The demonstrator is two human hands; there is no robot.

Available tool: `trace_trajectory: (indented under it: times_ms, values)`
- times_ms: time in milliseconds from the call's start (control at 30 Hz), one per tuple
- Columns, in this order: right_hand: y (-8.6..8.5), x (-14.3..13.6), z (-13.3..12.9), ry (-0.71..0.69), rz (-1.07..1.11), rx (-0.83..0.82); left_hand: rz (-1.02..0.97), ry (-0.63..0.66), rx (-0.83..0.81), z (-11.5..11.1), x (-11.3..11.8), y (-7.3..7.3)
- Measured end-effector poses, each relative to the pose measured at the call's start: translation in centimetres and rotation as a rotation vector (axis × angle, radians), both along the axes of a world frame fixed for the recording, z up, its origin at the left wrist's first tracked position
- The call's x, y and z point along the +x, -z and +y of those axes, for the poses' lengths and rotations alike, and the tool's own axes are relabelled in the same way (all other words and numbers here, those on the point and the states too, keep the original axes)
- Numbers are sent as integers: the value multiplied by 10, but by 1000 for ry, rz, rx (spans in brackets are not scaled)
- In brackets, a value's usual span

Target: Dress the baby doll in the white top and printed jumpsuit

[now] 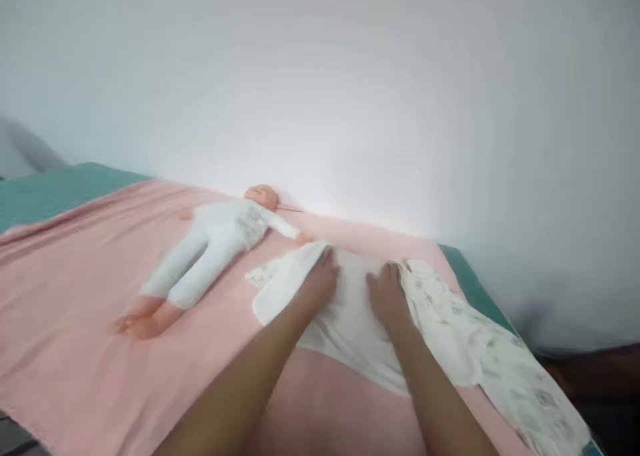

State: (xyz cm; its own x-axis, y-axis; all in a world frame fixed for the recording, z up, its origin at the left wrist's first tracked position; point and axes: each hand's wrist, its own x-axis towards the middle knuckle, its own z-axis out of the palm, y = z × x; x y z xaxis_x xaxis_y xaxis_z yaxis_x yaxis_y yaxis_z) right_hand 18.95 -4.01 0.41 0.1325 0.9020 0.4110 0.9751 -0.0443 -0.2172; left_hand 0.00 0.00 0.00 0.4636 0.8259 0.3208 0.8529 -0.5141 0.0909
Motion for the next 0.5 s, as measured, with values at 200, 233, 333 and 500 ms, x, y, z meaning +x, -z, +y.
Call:
trace_trajectory:
  times_ms: [200, 233, 333, 500]
  values:
    - [14, 3, 22, -16, 38, -6, -204, -27, -88, 11, 2, 20]
    - [16, 3, 22, -17, 40, -7, -263, -80, -111, 12, 3, 22]
    - [17, 1, 21, 1, -1, 0, -346, -161, -147, 15, 7, 26]
    - [6, -6, 17, 85, -87, -96, -221, -99, -117, 10, 7, 21]
